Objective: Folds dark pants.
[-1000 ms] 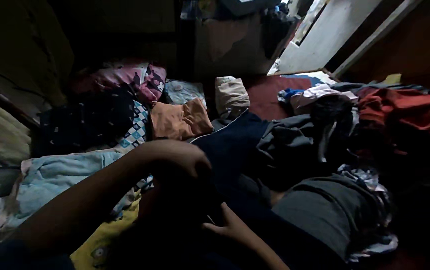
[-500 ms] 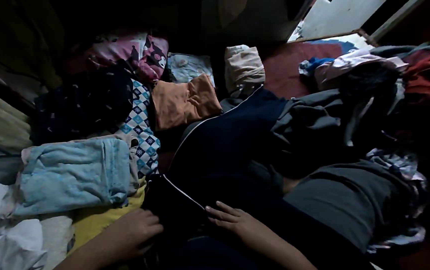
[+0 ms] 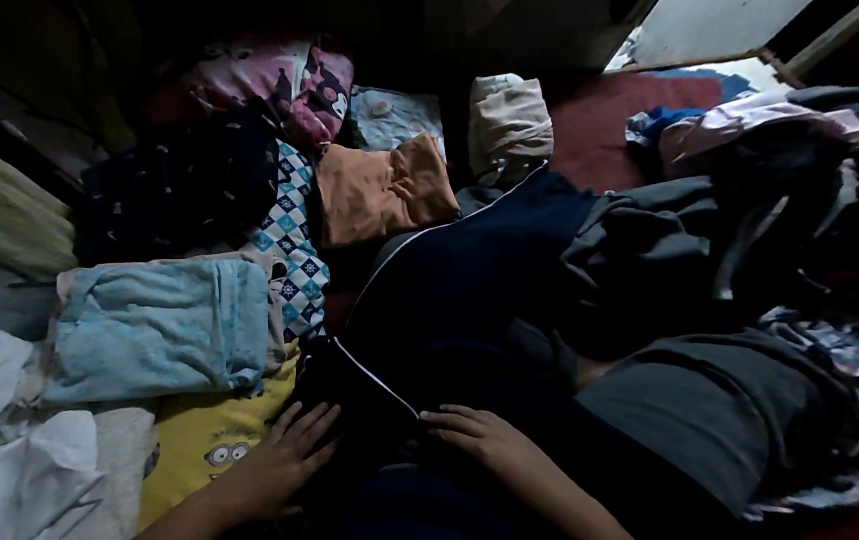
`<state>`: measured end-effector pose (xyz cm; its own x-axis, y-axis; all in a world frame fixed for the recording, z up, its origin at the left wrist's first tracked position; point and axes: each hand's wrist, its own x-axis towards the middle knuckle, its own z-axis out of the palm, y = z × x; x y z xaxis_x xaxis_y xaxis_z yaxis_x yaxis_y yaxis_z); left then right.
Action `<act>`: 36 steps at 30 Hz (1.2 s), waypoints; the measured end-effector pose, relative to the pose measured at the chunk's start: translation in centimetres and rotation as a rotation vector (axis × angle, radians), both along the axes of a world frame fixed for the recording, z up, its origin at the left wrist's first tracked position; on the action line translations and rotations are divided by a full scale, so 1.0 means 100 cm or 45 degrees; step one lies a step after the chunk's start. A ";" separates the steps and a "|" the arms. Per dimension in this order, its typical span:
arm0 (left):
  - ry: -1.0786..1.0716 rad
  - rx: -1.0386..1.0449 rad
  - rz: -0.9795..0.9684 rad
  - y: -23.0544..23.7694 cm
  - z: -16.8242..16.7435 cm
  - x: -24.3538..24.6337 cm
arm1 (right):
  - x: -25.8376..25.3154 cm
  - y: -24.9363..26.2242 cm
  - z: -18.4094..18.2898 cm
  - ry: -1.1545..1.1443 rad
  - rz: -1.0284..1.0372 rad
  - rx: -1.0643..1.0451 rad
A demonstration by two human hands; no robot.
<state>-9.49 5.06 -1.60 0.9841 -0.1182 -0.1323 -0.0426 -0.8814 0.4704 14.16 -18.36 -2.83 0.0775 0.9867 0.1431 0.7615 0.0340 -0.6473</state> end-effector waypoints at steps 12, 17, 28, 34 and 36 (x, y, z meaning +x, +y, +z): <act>0.645 0.399 -0.602 0.006 0.137 0.128 | -0.016 0.015 0.013 -0.037 -0.214 0.291; -0.028 0.034 -0.694 0.038 0.094 0.219 | -0.026 0.035 0.016 0.694 -0.478 0.296; 0.226 -0.785 0.906 0.060 0.044 0.192 | 0.001 0.050 0.019 1.629 -1.148 0.034; -0.346 -0.846 1.017 0.037 0.022 0.161 | -0.001 0.043 0.021 1.384 -1.085 0.017; -0.384 -0.888 1.098 0.025 0.024 0.148 | -0.004 0.043 0.022 1.305 -1.045 0.026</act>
